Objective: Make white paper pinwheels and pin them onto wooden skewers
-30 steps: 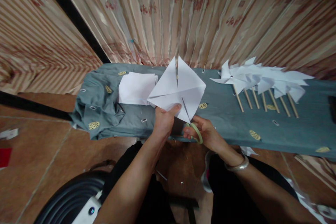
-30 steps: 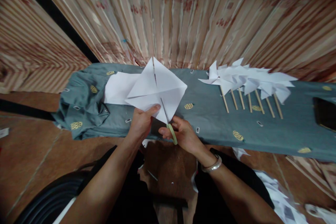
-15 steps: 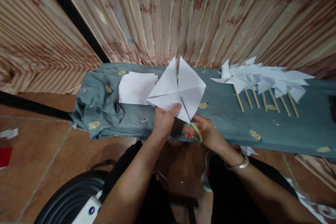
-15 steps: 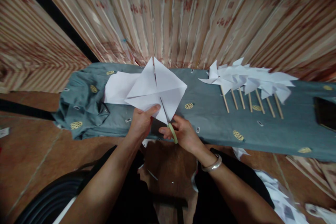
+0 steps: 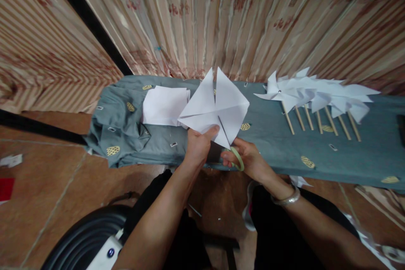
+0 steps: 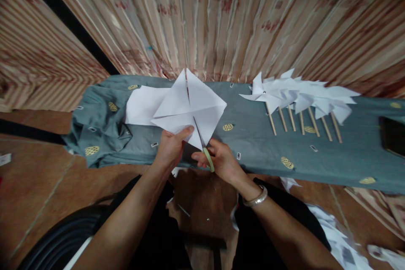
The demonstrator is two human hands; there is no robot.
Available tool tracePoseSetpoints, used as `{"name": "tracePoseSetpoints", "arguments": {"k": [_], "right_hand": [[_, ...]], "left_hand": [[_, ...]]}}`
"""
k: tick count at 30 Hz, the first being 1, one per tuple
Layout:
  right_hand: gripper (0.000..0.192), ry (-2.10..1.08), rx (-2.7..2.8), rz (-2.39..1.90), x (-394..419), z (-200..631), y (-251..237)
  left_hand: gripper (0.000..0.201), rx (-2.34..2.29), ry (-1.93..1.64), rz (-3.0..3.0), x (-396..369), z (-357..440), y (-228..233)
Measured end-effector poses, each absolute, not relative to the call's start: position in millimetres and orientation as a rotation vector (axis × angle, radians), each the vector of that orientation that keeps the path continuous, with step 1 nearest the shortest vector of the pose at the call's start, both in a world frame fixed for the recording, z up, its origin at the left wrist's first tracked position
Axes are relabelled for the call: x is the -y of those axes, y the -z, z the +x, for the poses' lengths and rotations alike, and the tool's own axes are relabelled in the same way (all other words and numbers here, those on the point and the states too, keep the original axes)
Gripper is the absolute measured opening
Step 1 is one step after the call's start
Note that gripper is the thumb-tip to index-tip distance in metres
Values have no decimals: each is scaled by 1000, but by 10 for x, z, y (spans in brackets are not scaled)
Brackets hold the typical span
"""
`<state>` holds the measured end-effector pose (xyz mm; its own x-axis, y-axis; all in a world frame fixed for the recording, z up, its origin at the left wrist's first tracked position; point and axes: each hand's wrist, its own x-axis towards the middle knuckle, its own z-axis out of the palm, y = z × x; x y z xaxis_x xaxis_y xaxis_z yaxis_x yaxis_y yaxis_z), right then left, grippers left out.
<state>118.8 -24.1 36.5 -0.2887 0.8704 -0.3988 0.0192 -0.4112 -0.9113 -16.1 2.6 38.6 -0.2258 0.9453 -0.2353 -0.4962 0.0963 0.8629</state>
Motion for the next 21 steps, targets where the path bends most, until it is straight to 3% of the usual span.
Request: {"name": "tracePoseSetpoints", "arguments": {"k": [21], "right_hand": [[49,-1816,1281,-1266,255,1185,-346]], "left_hand": [[24,-1085,-1506,533,-63,-210,-393]]}}
